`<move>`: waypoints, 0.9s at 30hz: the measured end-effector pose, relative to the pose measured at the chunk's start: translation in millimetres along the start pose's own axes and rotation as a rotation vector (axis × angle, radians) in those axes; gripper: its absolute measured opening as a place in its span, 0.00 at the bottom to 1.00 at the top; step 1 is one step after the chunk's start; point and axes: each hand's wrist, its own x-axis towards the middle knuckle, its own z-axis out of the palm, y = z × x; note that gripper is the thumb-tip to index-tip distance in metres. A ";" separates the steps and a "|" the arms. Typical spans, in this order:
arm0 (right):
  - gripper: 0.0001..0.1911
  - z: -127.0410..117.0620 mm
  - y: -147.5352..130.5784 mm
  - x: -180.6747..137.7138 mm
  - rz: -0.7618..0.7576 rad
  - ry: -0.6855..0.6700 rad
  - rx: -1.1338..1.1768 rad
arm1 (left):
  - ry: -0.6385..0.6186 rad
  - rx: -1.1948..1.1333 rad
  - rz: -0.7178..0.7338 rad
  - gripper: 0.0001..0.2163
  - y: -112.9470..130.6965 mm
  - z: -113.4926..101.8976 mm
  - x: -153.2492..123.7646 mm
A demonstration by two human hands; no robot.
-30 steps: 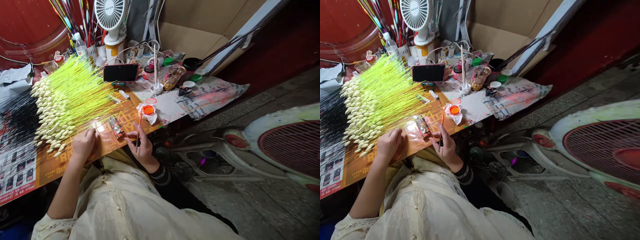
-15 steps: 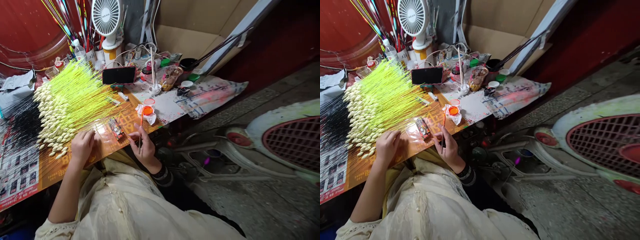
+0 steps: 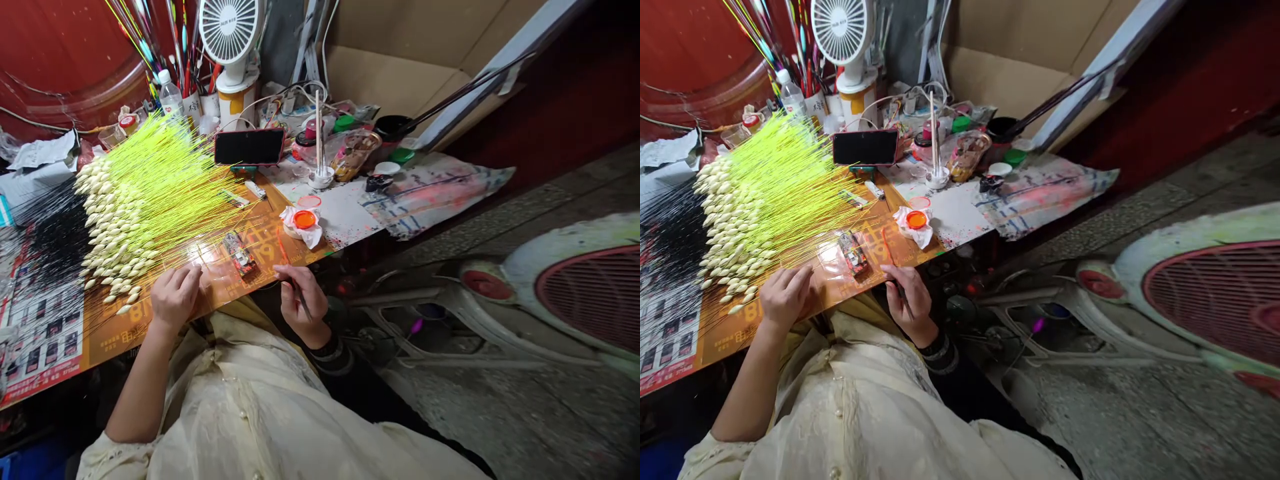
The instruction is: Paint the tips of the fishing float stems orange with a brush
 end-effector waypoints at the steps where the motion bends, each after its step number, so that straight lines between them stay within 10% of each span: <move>1: 0.21 -1.0 -1.4 1.0 -0.019 -0.008 0.001 | 0.000 0.003 -0.001 0.10 -0.1 -0.1 -0.5; 27: 0.27 6.7 0.1 -10.8 -0.107 -0.059 -0.119 | -0.039 -0.005 -0.065 0.10 -4.6 6.4 -7.9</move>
